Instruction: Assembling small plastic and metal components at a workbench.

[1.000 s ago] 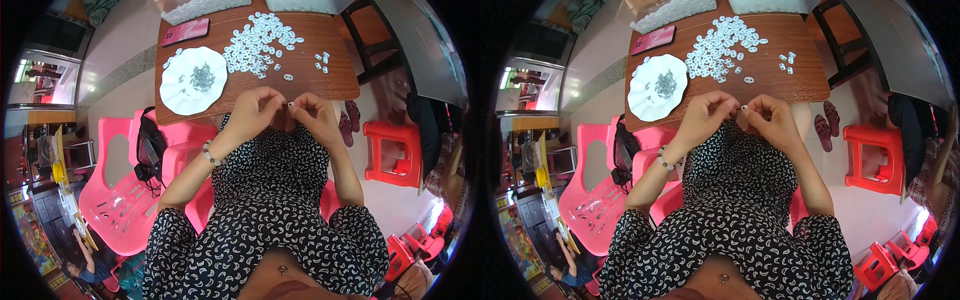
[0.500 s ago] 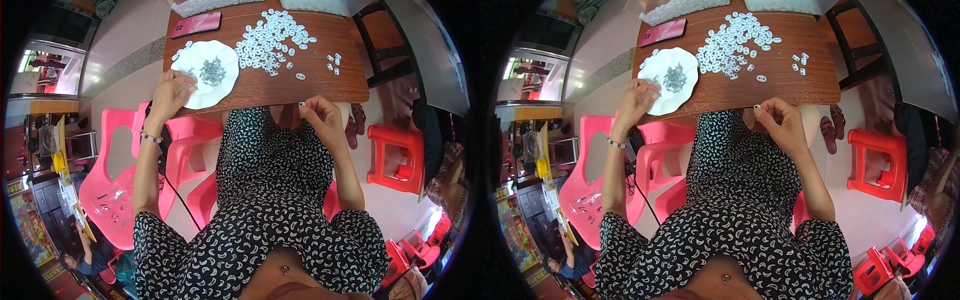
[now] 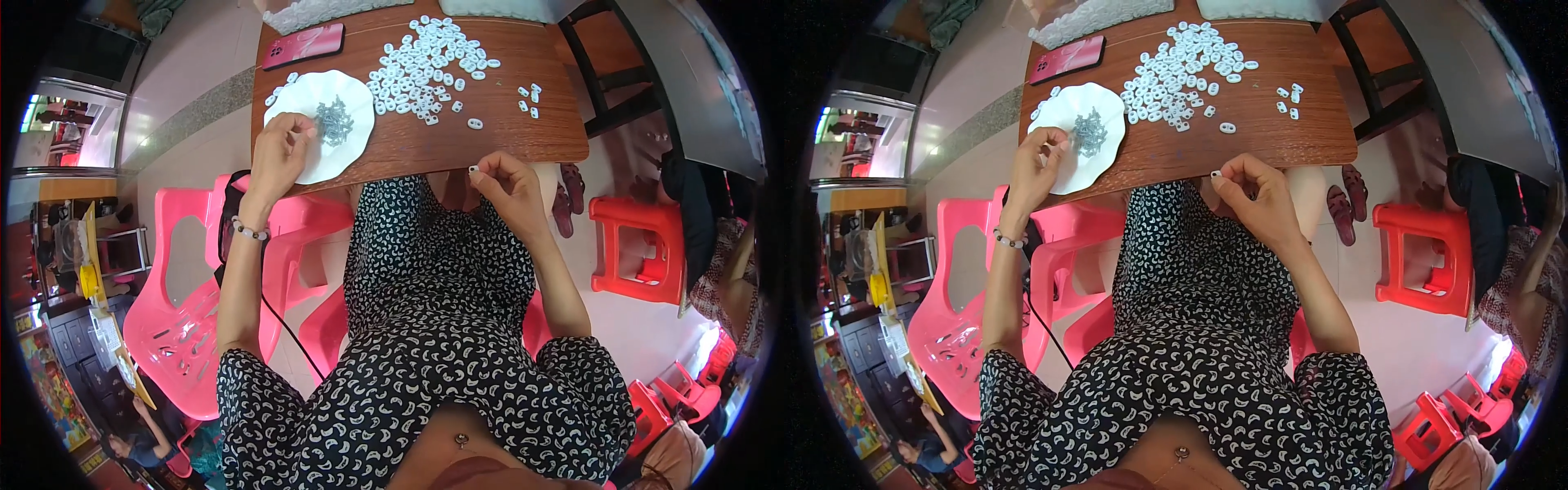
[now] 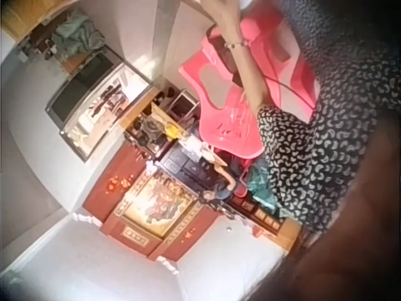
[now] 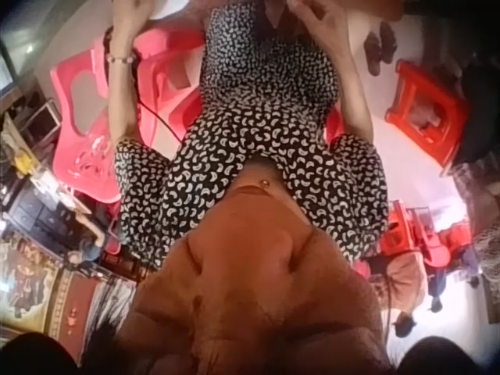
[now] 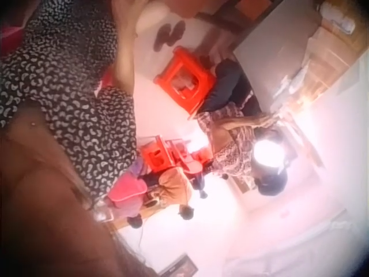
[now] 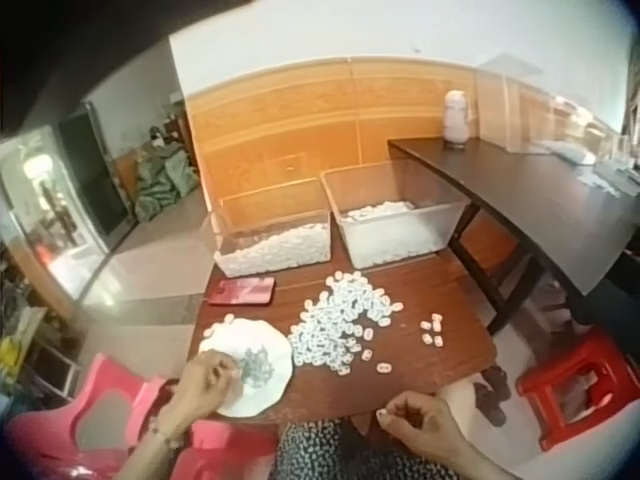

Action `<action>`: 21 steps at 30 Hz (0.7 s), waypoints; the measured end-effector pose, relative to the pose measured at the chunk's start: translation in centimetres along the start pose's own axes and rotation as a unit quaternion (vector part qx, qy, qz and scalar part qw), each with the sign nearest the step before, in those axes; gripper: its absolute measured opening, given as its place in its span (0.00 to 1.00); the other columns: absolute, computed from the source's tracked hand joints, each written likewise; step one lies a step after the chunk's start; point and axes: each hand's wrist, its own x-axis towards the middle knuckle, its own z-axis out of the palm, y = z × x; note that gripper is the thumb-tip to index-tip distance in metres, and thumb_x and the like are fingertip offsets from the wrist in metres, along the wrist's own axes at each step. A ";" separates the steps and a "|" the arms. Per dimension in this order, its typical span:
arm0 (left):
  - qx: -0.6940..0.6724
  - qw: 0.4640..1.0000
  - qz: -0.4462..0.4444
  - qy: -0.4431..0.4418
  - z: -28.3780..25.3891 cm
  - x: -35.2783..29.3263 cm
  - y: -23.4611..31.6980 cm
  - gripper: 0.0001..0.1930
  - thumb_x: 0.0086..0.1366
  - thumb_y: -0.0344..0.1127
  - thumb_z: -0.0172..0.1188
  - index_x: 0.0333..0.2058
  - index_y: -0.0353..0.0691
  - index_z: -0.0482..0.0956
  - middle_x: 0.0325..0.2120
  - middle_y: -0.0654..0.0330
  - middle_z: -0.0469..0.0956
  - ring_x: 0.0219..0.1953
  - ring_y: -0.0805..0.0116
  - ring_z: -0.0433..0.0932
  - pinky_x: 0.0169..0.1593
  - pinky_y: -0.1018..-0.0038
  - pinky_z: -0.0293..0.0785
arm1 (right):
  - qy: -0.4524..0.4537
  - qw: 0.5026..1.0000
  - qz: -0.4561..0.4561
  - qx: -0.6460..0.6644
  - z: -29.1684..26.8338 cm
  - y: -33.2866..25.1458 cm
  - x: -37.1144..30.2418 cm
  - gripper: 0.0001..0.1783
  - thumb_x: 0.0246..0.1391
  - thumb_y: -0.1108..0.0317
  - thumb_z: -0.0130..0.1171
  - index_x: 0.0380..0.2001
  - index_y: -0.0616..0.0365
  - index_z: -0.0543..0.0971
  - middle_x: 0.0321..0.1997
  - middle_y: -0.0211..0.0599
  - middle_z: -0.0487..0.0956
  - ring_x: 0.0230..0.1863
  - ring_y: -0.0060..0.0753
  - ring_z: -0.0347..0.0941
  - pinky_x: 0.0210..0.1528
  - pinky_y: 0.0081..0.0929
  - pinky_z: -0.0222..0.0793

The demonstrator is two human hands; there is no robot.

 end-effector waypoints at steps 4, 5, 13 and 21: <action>-0.278 0.956 -0.078 0.045 1.8 1.2 3.7 0.06 0.63 0.31 0.59 0.33 0.33 0.78 0.26 0.64 0.80 0.29 0.81 0.75 0.33 0.82 0.71 | 0.008 0.999 0.009 0.032 -0.2 -0.2 0.4 0.06 0.55 0.70 0.60 0.29 0.60 0.75 0.25 0.19 0.73 0.26 0.07 0.65 0.26 0.09 0.60; -0.326 0.941 -0.082 0.033 1.9 1.4 4.8 0.06 0.63 0.31 0.59 0.33 0.33 0.78 0.26 0.64 0.80 0.29 0.81 0.75 0.33 0.82 0.71 | 0.007 0.999 0.006 0.032 -0.1 -0.2 0.4 0.06 0.55 0.70 0.60 0.29 0.60 0.75 0.25 0.19 0.73 0.26 0.07 0.65 0.26 0.09 0.60; -0.486 0.865 -0.092 -0.084 4.8 0.5 12.2 0.15 0.69 0.38 0.51 0.49 0.36 0.75 0.24 0.68 0.75 0.27 0.84 0.68 0.31 0.85 0.65 | 0.009 0.993 0.014 0.115 0.8 -1.9 0.1 0.06 0.57 0.70 0.59 0.30 0.61 0.74 0.20 0.22 0.72 0.19 0.10 0.65 0.19 0.11 0.58; -0.507 0.847 -0.015 -0.159 7.3 0.0 15.9 0.18 0.70 0.29 0.45 0.57 0.36 0.62 0.22 0.68 0.68 0.27 0.82 0.65 0.32 0.85 0.61 | 0.034 0.996 -0.004 0.081 0.4 -1.8 -0.5 0.07 0.56 0.67 0.59 0.29 0.60 0.77 0.23 0.23 0.77 0.21 0.10 0.69 0.21 0.11 0.62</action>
